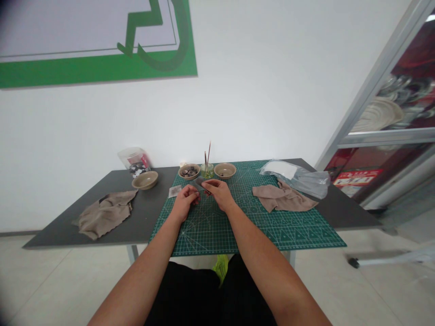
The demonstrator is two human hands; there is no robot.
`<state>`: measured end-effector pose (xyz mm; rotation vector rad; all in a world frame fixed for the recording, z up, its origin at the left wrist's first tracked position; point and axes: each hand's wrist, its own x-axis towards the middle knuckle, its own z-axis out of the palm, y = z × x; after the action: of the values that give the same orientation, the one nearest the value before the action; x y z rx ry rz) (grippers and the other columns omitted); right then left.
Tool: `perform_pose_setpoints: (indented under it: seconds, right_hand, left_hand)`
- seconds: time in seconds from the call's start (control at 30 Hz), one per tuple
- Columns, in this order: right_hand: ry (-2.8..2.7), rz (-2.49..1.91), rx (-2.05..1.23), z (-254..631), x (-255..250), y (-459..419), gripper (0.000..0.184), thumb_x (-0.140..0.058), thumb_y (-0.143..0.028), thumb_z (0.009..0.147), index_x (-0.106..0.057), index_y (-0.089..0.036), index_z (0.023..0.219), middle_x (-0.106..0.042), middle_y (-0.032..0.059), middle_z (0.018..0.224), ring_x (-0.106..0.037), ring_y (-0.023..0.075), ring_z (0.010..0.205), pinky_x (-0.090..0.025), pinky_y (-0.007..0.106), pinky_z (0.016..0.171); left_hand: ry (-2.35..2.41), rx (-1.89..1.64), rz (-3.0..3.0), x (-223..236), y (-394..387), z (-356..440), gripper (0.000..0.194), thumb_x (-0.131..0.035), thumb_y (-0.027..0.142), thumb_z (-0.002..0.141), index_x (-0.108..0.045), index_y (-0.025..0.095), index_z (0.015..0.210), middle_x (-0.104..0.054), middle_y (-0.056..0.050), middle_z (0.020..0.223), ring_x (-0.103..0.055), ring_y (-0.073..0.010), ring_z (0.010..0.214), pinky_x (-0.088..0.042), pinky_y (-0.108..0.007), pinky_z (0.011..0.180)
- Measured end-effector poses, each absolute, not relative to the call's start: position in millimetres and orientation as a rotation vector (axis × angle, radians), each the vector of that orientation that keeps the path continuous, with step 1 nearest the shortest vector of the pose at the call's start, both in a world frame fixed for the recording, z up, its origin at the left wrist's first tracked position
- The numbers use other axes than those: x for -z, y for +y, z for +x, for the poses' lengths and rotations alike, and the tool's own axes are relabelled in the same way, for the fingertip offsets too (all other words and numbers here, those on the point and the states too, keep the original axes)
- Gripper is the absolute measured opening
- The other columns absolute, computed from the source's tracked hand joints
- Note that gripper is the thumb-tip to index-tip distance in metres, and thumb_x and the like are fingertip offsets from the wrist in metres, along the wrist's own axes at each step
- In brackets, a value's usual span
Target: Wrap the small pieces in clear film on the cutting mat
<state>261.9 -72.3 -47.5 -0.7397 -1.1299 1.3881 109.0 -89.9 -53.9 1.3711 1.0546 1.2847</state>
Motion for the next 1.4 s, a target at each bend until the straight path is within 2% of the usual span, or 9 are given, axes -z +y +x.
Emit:
perform_pose_setpoints:
  seconds: [0.2,0.27,0.57,0.77,0.87,0.97,1.03,1.23,1.4]
  right_hand:
    - [-1.172,-0.705,-1.361,259.7,52.4,-68.5,0.029,-0.078,-0.028,0.060,-0.072,-0.020,0.087,-0.070,0.0033,0.089,-0.061,0.0174,0.083,-0.046,0.032,0.078]
    - [-1.181,-0.707,-1.349,259.4,52.9,-68.4,0.029,-0.077,-0.027,0.060,-0.072,-0.020,0.087,-0.070,0.0033,0.091,-0.061,0.0184,0.086,-0.046,0.033,0.081]
    - [-1.156,-0.762,-1.291,259.2,51.0,-70.6,0.013,-0.070,-0.022,0.059,-0.063,-0.022,0.070,-0.059,-0.0042,0.065,-0.051,0.0123,0.059,-0.043,0.026,0.057]
    - [-1.304,-0.864,-1.147,261.0,49.6,-70.9,0.015,-0.059,-0.021,0.067,-0.069,-0.021,0.079,-0.062,-0.0014,0.073,-0.051,0.0131,0.065,-0.041,0.027,0.064]
    - [-1.324,-0.871,-1.113,261.7,52.5,-69.8,0.015,-0.065,-0.026,0.068,-0.068,-0.021,0.081,-0.063,-0.0003,0.078,-0.053,0.0151,0.073,-0.041,0.029,0.072]
    - [-1.335,-0.855,-1.088,261.4,55.8,-68.9,0.028,-0.075,-0.032,0.062,-0.064,-0.021,0.085,-0.062,-0.0004,0.082,-0.053,0.0164,0.078,-0.041,0.030,0.076]
    - [-1.343,-0.856,-1.072,260.8,56.8,-68.6,0.032,-0.077,-0.035,0.060,-0.062,-0.021,0.085,-0.060,-0.0012,0.081,-0.052,0.0162,0.077,-0.041,0.030,0.075]
    - [-1.342,-0.838,-1.099,259.1,52.7,-69.7,0.020,-0.070,-0.039,0.070,-0.062,-0.021,0.076,-0.058,-0.0023,0.074,-0.050,0.0137,0.071,-0.040,0.027,0.070]
    - [-1.363,-0.834,-1.161,258.3,50.3,-70.5,0.020,-0.065,-0.041,0.075,-0.065,-0.021,0.075,-0.059,-0.0026,0.067,-0.050,0.0122,0.063,-0.040,0.026,0.064]
  left_hand:
    - [1.058,-1.294,1.364,53.6,-89.9,109.0,0.015,-0.063,0.027,0.070,-0.052,0.018,0.074,-0.057,0.005,0.055,-0.049,-0.0098,0.046,-0.036,-0.021,0.047]
    - [1.045,-1.298,1.376,53.9,-89.8,108.8,0.015,-0.063,0.027,0.071,-0.052,0.019,0.075,-0.056,0.005,0.055,-0.048,-0.0095,0.046,-0.036,-0.021,0.047]
    - [1.033,-1.337,1.378,56.9,-89.3,108.9,0.020,-0.068,0.030,0.069,-0.054,0.019,0.076,-0.040,0.008,0.053,-0.039,-0.0064,0.045,-0.032,-0.018,0.044]
    - [1.043,-1.297,1.344,58.1,-88.2,109.1,0.022,-0.065,0.037,0.074,-0.057,0.019,0.084,-0.055,0.004,0.059,-0.049,-0.0097,0.048,-0.038,-0.021,0.046]
    - [1.027,-1.302,1.326,57.6,-87.8,109.2,0.022,-0.064,0.036,0.074,-0.059,0.019,0.086,-0.058,0.003,0.062,-0.054,-0.0117,0.052,-0.043,-0.023,0.052]
    - [1.045,-1.344,1.354,57.7,-87.3,108.6,0.020,-0.067,0.033,0.072,-0.063,0.019,0.086,-0.055,0.004,0.060,-0.053,-0.0108,0.055,-0.043,-0.023,0.056]
    - [1.054,-1.358,1.371,58.0,-87.2,108.2,0.020,-0.067,0.033,0.072,-0.064,0.019,0.086,-0.054,0.004,0.061,-0.052,-0.0101,0.055,-0.041,-0.022,0.055]
    - [1.075,-1.325,1.374,57.6,-87.2,108.1,0.021,-0.066,0.034,0.073,-0.064,0.018,0.086,-0.059,0.002,0.067,-0.052,-0.0103,0.056,-0.040,-0.022,0.054]
    - [1.081,-1.328,1.419,58.5,-87.5,107.0,0.020,-0.065,0.033,0.075,-0.065,0.018,0.087,-0.061,0.001,0.070,-0.053,-0.0106,0.057,-0.041,-0.022,0.055]
